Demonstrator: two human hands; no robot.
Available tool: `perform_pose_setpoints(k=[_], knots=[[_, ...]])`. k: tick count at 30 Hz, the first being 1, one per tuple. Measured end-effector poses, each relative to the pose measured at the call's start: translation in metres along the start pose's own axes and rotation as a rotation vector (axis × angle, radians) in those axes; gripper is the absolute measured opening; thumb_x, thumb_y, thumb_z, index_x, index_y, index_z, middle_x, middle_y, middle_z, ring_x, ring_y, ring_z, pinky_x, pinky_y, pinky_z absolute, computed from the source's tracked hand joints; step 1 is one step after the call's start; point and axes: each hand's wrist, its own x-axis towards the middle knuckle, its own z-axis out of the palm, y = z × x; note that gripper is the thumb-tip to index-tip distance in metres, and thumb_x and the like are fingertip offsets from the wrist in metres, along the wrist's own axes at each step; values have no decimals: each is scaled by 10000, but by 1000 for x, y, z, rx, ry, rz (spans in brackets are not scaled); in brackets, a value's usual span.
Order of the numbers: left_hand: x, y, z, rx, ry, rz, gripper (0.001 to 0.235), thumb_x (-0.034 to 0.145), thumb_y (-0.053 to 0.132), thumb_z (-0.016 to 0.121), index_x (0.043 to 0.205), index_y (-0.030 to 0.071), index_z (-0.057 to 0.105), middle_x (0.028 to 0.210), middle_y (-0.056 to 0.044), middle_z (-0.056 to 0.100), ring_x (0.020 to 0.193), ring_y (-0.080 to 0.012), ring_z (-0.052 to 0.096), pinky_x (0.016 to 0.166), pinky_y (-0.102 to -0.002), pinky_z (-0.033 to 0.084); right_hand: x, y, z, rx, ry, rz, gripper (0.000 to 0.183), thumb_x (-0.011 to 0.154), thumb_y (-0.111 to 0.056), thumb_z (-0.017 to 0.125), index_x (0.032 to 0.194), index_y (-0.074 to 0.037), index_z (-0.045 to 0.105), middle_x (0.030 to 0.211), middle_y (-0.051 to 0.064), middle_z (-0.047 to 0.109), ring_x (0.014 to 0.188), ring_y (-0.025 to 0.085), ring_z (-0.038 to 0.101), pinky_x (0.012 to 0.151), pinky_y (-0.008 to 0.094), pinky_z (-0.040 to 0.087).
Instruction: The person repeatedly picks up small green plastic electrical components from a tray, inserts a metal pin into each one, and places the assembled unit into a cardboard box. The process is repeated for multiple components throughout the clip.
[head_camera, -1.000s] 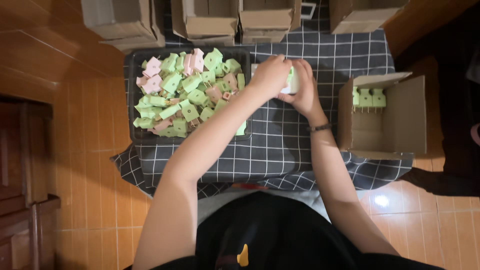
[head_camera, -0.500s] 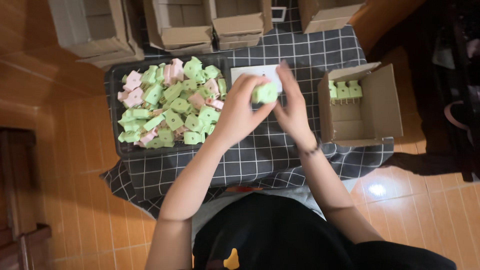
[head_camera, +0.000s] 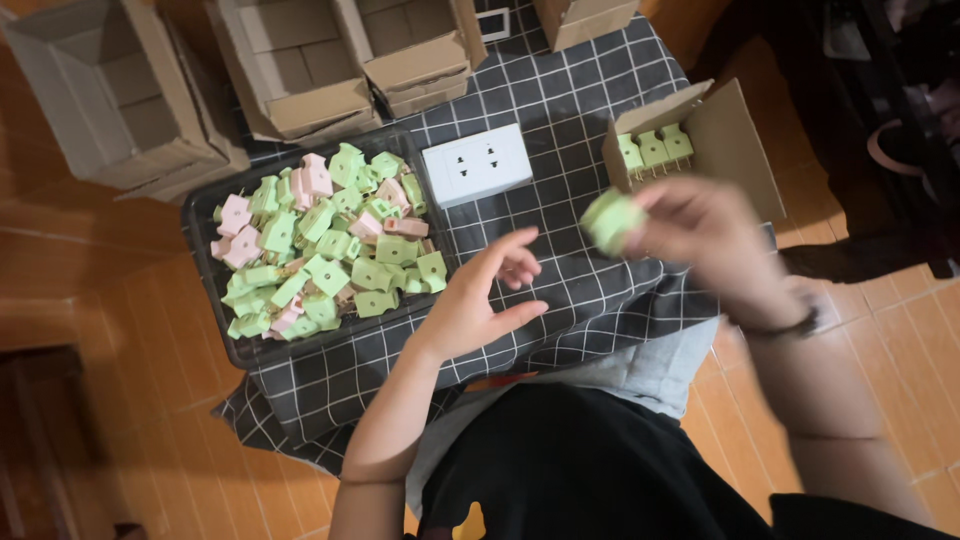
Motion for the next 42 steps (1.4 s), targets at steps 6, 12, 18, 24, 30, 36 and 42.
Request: perform_pose_setpoints(k=[6, 12, 18, 24, 30, 36, 42], knots=[[-18, -30, 52, -28, -222, -125, 500, 1008, 183, 706, 1465, 97, 522, 1161, -74, 672, 1023, -163, 665, 965, -284, 598, 57, 30, -80, -774, 302, -1, 229, 990, -308, 869, 1058, -107, 781, 864, 15, 725, 747, 84, 645, 724, 247, 506], [-29, -31, 74, -139, -277, -246, 356, 1000, 177, 714, 1347, 134, 645, 1112, -2, 691, 944, -136, 636, 901, -280, 554, 117, 106, -105, -954, 232, 143, 313, 996, -286, 841, 786, -72, 754, 709, 62, 716, 673, 152, 671, 683, 320, 569], [-38, -34, 70, -162, -254, -288, 299, 1009, 173, 706, 1303, 131, 672, 1091, 2, 699, 928, -129, 639, 889, -272, 554, 140, 121, -103, -970, 155, 264, 362, 1019, -302, 760, 743, -68, 755, 604, 67, 695, 714, 188, 677, 706, 380, 566], [-36, -35, 70, -171, -240, -297, 271, 1012, 175, 699, 1278, 124, 685, 1089, -7, 704, 920, -129, 641, 884, -268, 556, 150, 133, -106, -1006, 96, 244, 416, 1026, -323, 705, 683, -90, 741, 548, 22, 693, 724, 162, 670, 749, 348, 535], [-34, -35, 69, -195, -230, -315, 262, 1014, 169, 690, 1269, 109, 686, 1106, -27, 709, 948, -141, 682, 903, -267, 590, 146, 131, -107, -1122, 146, 137, 318, 986, -324, 745, 840, -47, 801, 737, 168, 701, 777, 349, 671, 683, 460, 564], [-36, -35, 70, -205, -212, -323, 254, 1014, 161, 686, 1261, 102, 694, 1104, -33, 714, 962, -142, 701, 894, -269, 601, 136, 97, -77, -1212, 119, 170, 738, 1036, -603, 661, 604, -37, 464, 598, 154, 534, 626, 335, 575, 559, 460, 452], [-37, -38, 72, -209, -199, -321, 260, 1015, 157, 684, 1267, 94, 693, 1112, -43, 719, 978, -146, 705, 886, -275, 595, 147, 118, -77, -1309, 116, 213, 752, 943, -685, 744, 808, 45, 630, 858, 245, 673, 775, 409, 678, 595, 493, 554]])
